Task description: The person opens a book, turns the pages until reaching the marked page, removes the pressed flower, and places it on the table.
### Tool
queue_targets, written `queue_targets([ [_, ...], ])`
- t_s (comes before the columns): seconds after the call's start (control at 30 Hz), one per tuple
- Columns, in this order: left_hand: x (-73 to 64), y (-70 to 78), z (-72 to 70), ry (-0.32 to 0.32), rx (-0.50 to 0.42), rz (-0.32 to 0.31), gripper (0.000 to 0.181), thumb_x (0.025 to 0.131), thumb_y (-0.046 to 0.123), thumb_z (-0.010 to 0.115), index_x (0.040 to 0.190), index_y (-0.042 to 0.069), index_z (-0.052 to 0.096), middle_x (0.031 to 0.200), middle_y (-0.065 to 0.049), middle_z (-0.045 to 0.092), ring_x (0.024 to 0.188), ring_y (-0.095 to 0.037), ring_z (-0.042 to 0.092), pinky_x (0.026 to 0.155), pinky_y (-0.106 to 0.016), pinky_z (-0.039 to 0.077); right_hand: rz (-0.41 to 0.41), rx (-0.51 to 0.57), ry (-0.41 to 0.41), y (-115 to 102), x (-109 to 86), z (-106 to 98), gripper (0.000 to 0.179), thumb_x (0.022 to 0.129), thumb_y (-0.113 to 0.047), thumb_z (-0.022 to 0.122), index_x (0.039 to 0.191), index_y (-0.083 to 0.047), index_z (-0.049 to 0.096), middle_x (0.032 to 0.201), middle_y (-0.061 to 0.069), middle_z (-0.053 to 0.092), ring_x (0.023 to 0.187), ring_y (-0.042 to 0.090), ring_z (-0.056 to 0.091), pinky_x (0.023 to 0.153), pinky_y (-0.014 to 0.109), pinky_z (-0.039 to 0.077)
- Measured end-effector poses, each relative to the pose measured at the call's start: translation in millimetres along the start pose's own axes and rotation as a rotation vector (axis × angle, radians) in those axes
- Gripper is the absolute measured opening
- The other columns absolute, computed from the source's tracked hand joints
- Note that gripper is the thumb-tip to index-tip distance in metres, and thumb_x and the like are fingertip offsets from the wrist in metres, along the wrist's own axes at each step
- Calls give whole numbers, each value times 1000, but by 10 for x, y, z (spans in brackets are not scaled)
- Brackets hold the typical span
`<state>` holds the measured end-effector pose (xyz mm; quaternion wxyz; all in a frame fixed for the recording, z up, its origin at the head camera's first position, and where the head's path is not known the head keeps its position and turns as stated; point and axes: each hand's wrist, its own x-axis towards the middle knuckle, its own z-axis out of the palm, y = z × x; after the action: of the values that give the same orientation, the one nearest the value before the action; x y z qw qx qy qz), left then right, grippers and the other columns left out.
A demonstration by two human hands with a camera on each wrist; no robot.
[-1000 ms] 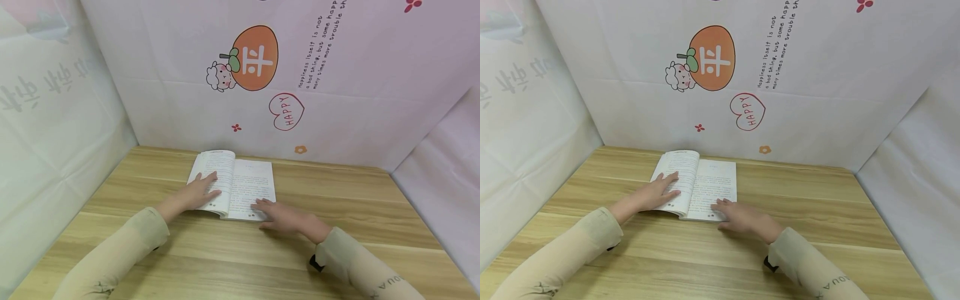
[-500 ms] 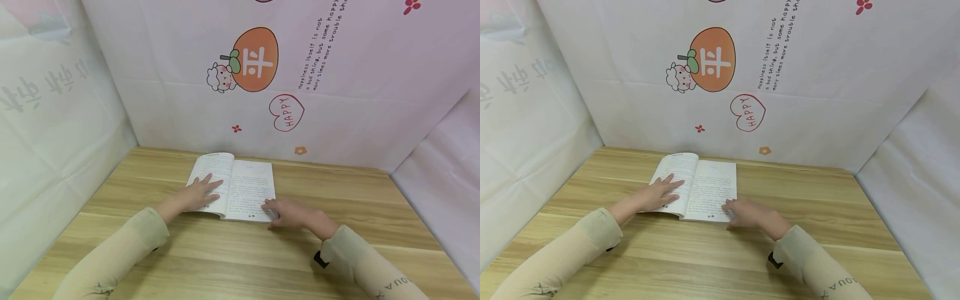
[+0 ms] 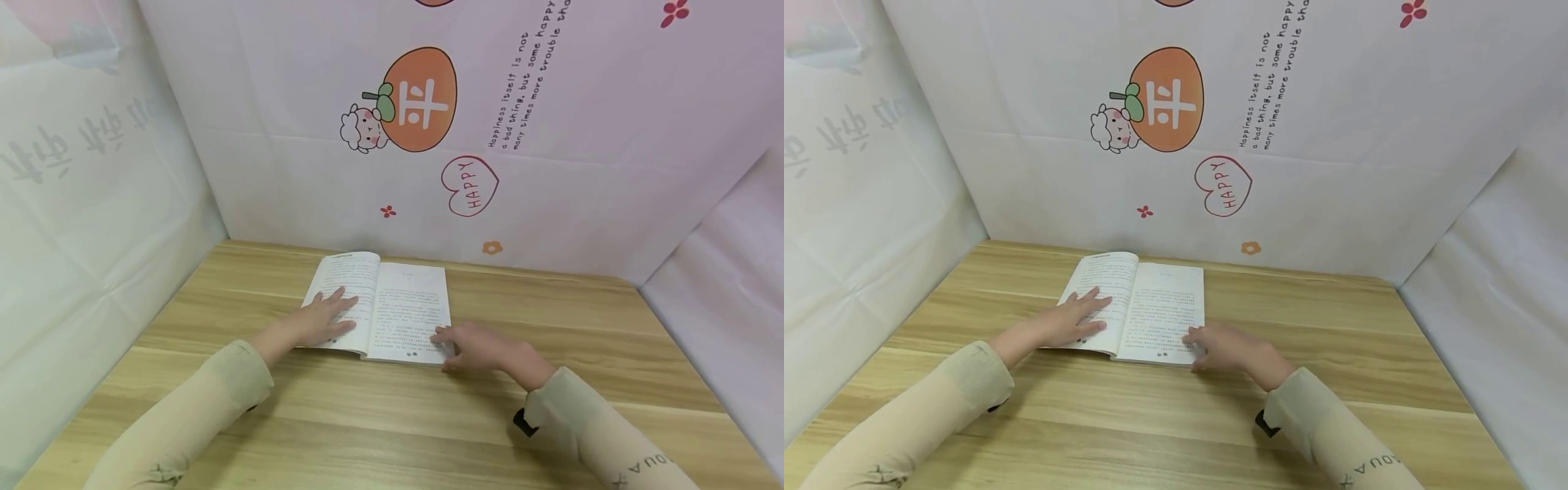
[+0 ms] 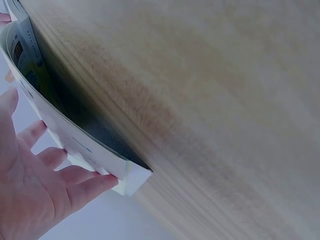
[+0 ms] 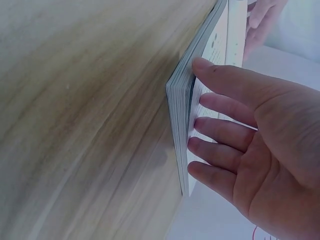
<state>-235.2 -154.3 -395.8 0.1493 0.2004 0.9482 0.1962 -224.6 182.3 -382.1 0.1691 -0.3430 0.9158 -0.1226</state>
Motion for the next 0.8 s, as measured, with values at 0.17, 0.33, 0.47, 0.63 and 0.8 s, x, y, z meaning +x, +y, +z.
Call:
queue_targets([
  [0.17, 11, -2, 4, -10, 5, -17, 65, 93, 55, 43, 149, 30, 22, 155, -3, 5, 136, -45, 2, 98, -69, 14, 14, -17, -8, 25, 4, -3, 48, 81, -23, 73, 125, -11, 60, 140, 6, 44, 100, 14, 50, 75, 32, 39],
  [0.33, 25, -11, 20, -6, 9, -18, 65, 93, 56, 43, 149, 31, 21, 155, -2, 4, 136, -45, 2, 97, -69, 14, 0, -6, -14, 32, -4, -15, 49, 81, -21, 73, 126, -9, 59, 139, 8, 44, 102, 14, 49, 78, 33, 39],
  [0.47, 33, -18, 32, -3, 13, -25, 66, 92, 56, 43, 149, 32, 20, 155, -1, 3, 136, -44, 2, 97, -70, 15, -19, -15, -16, 40, -10, -23, 48, 82, -20, 72, 126, -9, 59, 139, 10, 44, 104, 16, 50, 79, 33, 40],
  [0.63, 45, -20, 45, 2, 12, -29, 65, 93, 54, 44, 149, 31, 21, 155, -2, 4, 136, -45, 2, 98, -70, 14, -52, -27, -20, 49, -22, -44, 25, 85, -18, 68, 108, -9, 67, 136, 13, 46, 103, 19, 56, 68, 29, 41],
  [0.8, 56, -13, 57, 1, 11, -29, 65, 93, 52, 45, 149, 29, 22, 155, -5, 5, 135, -48, 3, 99, -67, 14, -108, -44, -10, 76, -36, -52, 9, 85, -10, 61, 77, -14, 61, 131, 15, 50, 106, 24, 59, 59, 24, 40],
])
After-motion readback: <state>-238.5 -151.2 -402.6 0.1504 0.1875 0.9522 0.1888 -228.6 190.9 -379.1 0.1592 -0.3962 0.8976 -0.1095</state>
